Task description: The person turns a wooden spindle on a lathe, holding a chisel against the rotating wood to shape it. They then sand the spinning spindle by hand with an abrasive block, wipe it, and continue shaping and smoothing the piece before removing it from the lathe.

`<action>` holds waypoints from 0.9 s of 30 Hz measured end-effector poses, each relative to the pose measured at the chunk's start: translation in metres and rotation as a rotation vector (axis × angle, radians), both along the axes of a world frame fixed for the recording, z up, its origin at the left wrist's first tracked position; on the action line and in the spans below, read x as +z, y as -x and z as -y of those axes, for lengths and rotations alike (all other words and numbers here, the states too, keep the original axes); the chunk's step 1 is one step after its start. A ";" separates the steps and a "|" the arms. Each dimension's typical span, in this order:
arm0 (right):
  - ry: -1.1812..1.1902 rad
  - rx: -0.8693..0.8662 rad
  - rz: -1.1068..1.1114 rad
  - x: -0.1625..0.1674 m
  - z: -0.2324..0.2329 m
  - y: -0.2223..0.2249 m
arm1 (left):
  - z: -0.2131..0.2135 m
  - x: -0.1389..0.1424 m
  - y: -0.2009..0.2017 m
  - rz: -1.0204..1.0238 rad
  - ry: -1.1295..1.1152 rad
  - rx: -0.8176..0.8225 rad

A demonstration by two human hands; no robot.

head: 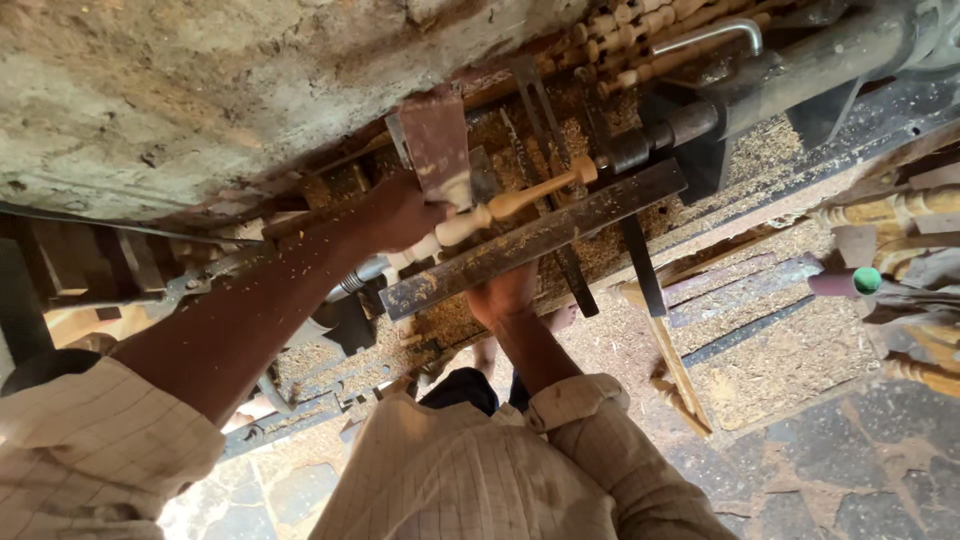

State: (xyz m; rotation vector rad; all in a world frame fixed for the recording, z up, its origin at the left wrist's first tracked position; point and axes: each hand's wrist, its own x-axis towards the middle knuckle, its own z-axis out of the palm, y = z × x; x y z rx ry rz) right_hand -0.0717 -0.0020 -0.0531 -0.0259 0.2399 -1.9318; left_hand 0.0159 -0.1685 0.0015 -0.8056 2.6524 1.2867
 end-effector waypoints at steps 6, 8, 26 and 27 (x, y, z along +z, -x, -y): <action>-0.023 -0.030 -0.083 0.001 0.002 0.000 | -0.007 0.015 0.014 0.363 -0.282 0.582; -0.050 -0.047 -0.072 0.000 0.001 0.000 | -0.016 0.019 0.018 0.266 -0.246 0.590; -0.332 -0.081 -0.042 -0.001 0.001 -0.003 | -0.022 0.011 0.001 0.015 0.081 0.175; -0.294 -0.093 -0.030 0.001 0.002 -0.002 | -0.021 0.011 0.003 -0.025 0.096 0.156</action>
